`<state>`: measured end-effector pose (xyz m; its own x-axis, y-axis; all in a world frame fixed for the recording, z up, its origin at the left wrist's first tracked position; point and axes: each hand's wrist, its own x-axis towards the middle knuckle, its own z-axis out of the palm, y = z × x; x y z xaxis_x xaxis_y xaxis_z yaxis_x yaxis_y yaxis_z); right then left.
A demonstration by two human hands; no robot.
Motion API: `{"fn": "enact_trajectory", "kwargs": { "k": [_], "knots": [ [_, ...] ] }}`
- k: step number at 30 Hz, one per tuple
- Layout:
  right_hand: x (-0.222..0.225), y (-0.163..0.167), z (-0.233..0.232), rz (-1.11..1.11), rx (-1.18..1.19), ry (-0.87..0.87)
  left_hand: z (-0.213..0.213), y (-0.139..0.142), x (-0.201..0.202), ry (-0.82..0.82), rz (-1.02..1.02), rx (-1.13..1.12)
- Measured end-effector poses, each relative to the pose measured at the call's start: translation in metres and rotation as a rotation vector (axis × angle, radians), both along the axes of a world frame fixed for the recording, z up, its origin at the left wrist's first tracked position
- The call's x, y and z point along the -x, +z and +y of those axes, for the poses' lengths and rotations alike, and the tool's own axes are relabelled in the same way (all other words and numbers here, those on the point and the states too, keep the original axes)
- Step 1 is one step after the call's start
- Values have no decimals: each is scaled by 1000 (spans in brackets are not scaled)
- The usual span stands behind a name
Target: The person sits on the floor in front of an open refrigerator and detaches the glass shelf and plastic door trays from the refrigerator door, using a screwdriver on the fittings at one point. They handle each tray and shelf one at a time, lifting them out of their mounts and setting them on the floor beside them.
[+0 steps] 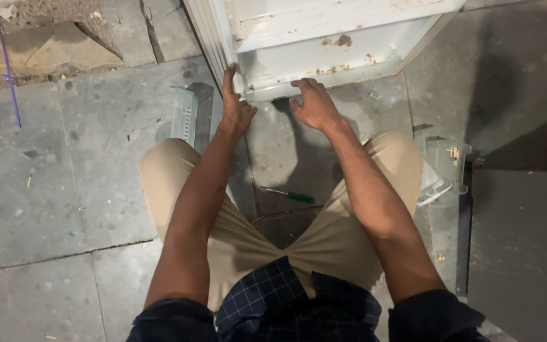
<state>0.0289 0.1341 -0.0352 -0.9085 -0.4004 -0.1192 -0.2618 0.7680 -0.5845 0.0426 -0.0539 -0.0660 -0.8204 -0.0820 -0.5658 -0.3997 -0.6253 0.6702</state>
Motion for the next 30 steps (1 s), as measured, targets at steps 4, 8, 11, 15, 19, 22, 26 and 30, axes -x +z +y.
{"fn": "enact_trajectory", "kwargs": {
  "k": [4,8,11,15,19,22,26,30],
  "knots": [
    [0,-3,1,-45,-18,6,-3,-9,-4,37,0,-74],
    [0,-2,0,-21,4,-4,-4,-23,0,37,-33,-146],
    [0,0,-3,-22,3,5,-4,-24,3,86,-35,-113],
    [1,-2,-3,-16,31,10,-3,-20,5,84,34,-169],
    [4,-9,-1,-23,25,16,0,-16,8,134,66,-130],
    [6,-16,-2,-26,25,22,1,-18,10,154,37,-98],
    [8,-23,-6,-55,11,23,-1,-22,10,107,-1,-59],
    [10,-29,-8,-21,36,45,-2,-23,10,106,1,-30]
  ]
}}
